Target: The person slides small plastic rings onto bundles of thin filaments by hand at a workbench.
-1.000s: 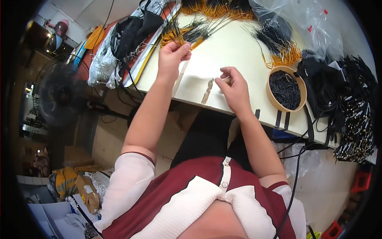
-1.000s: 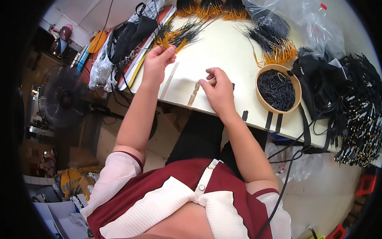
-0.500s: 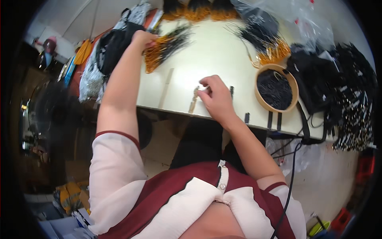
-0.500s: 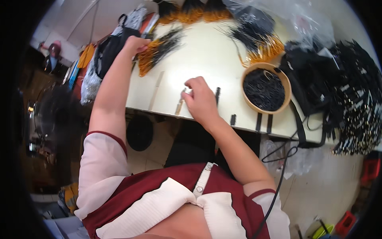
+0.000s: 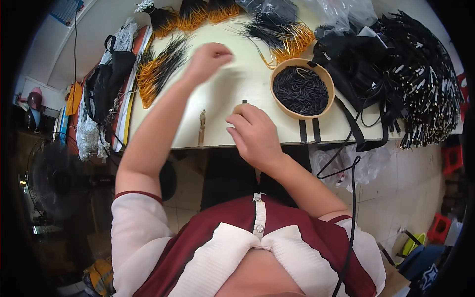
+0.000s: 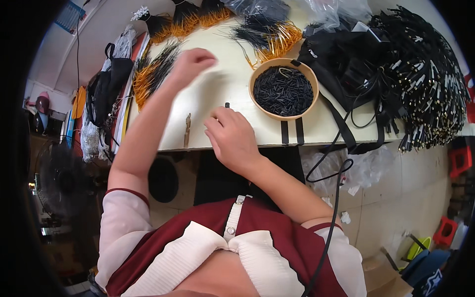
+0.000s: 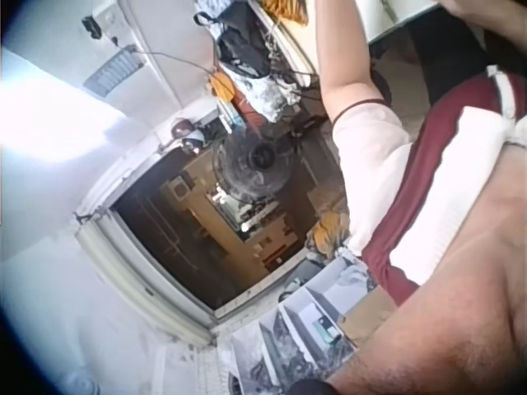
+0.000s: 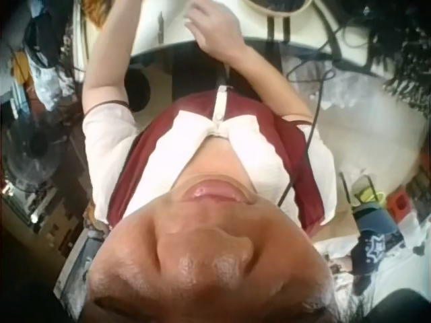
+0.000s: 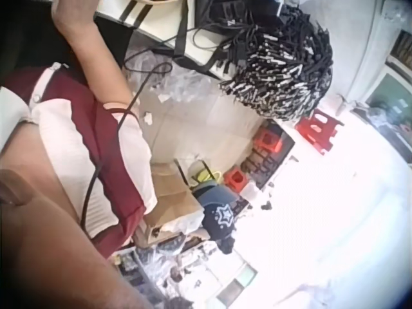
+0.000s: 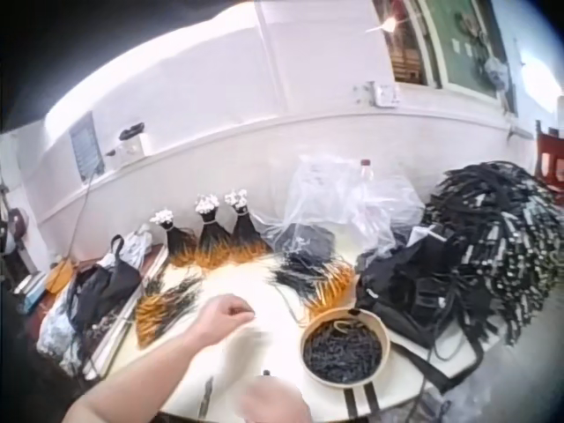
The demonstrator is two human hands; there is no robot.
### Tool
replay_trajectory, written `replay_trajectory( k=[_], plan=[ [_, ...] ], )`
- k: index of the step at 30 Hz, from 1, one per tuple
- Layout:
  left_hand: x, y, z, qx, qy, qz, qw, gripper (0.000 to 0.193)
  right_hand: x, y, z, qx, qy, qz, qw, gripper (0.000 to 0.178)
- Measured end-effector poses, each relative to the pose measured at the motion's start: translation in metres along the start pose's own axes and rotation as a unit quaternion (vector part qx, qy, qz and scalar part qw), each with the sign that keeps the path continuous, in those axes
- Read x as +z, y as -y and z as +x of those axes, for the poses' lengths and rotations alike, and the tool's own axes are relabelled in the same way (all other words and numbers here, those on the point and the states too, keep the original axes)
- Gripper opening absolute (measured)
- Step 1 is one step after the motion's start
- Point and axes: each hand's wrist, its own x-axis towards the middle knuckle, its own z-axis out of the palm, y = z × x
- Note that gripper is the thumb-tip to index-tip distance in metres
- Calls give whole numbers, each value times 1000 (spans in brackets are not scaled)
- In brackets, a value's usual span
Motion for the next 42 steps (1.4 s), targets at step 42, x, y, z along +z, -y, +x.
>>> replay_trajectory(
  k=[42],
  plan=[
    [89,-52,27,129,-94,212,964,19,-117,-37,-36,14,-93,-322,942,18]
  ],
)
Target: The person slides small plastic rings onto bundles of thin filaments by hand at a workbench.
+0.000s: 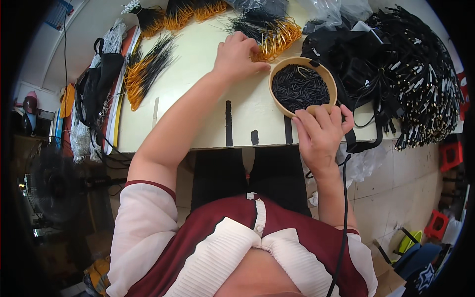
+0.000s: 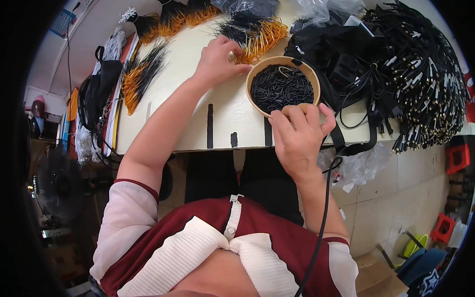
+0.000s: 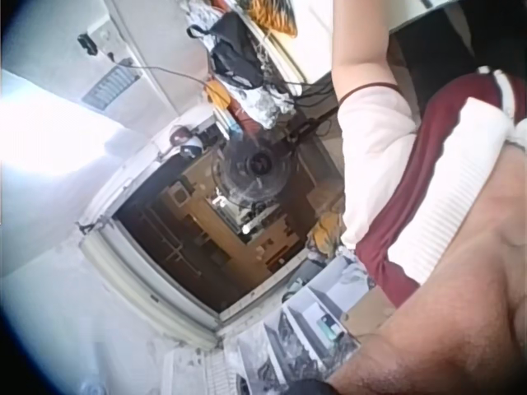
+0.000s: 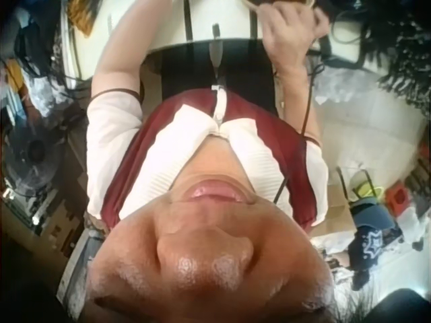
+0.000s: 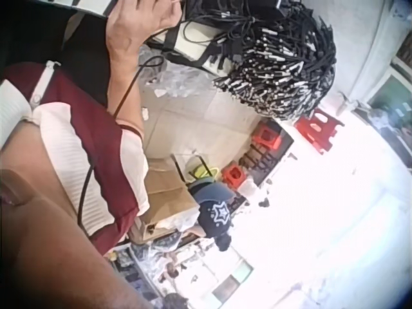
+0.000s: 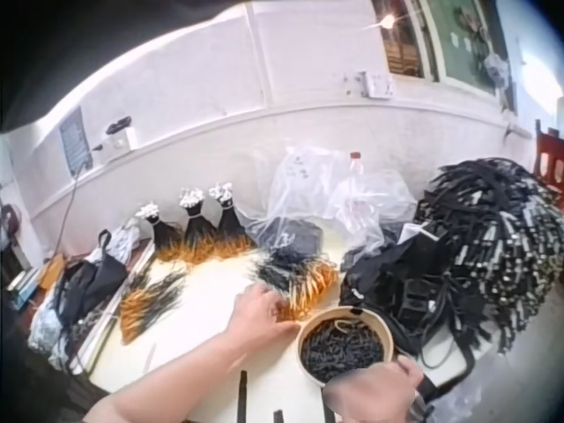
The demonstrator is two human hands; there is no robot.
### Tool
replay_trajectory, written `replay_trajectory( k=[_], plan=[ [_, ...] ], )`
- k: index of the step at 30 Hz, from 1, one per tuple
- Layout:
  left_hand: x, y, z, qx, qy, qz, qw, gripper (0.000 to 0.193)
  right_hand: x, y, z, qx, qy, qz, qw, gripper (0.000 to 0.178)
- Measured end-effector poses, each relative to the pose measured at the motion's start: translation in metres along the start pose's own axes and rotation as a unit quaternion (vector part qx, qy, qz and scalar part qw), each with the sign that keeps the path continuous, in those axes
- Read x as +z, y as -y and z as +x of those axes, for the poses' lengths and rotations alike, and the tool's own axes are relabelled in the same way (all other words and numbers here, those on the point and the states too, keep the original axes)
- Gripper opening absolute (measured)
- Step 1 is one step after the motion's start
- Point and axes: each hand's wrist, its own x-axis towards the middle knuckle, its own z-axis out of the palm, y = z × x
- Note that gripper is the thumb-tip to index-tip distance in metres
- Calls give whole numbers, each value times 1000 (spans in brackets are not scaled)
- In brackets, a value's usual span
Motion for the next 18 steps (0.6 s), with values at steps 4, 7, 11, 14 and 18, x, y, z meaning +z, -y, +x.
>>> replay_trajectory(
  k=[4,7,11,14,18],
  plan=[
    [6,-3,-2,-14,-21,-6,1000,21,3,1,-1,6,-8,17,1000,19],
    [1,10,-3,-100,70,-132,984,18,1,2,-1,15,8,10,1000,18],
    [-6,20,-15,-71,47,-115,990,16,1,-1,-4,11,9,10,1000,21],
    [-9,20,-21,-73,44,-111,990,16,-2,2,-1,20,-5,13,1000,24],
    [-9,23,-20,-110,52,-126,985,17,-2,11,5,0,-26,50,998,29]
  ],
)
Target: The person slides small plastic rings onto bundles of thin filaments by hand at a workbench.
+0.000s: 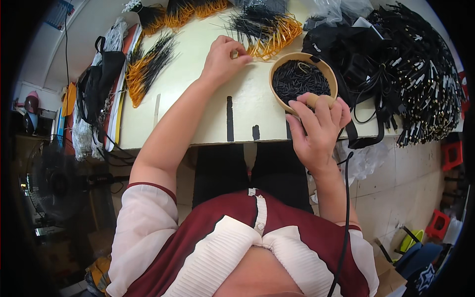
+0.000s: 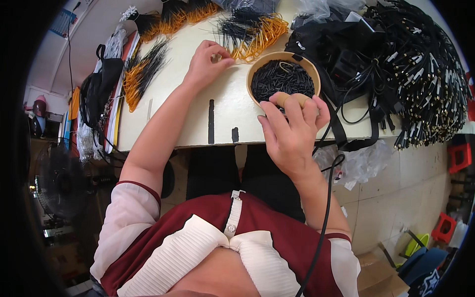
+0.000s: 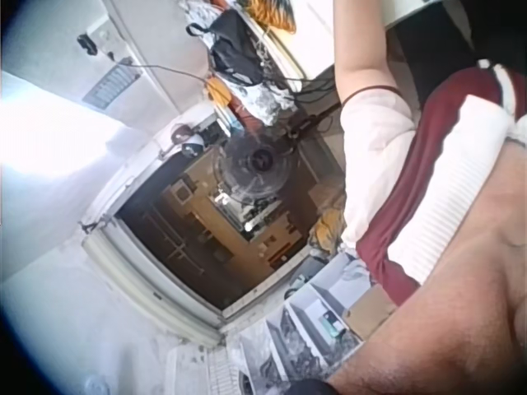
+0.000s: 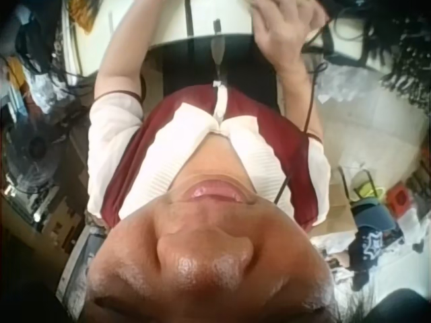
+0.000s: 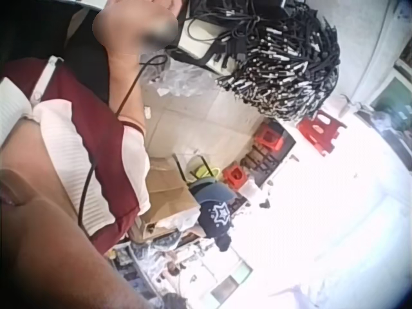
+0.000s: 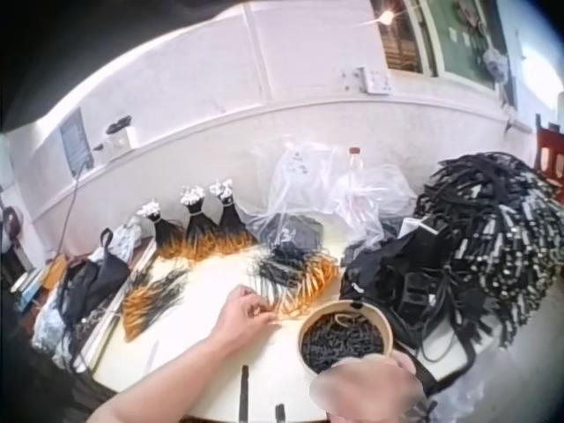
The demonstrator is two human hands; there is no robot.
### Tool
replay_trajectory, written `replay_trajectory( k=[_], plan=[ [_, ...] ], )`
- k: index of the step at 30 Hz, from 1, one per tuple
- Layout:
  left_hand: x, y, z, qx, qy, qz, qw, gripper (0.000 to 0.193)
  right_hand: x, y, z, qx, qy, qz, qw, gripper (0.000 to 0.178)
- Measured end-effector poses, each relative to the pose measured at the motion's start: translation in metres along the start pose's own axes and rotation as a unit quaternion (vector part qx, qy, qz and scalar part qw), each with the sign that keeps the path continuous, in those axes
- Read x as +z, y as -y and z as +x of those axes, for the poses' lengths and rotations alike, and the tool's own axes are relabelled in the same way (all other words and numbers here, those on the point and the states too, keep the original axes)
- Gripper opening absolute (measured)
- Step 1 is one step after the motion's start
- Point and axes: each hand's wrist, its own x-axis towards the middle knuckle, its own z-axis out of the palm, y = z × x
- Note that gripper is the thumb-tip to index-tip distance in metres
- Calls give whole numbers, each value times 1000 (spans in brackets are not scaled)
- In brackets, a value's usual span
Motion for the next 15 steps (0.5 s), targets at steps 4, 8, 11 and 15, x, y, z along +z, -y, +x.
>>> replay_trajectory(
  k=[4,8,11,15],
  plan=[
    [-1,22,4,-74,-129,-132,980,20,2,1,10,-19,6,28,999,26],
    [-8,17,-1,-57,-51,-45,996,23,16,11,10,-34,41,99,994,22],
    [-10,16,-5,8,-5,19,1000,23,29,29,4,-57,94,160,981,22],
    [-13,21,-4,-21,34,34,999,25,45,42,-3,-59,112,206,970,25]
  ],
)
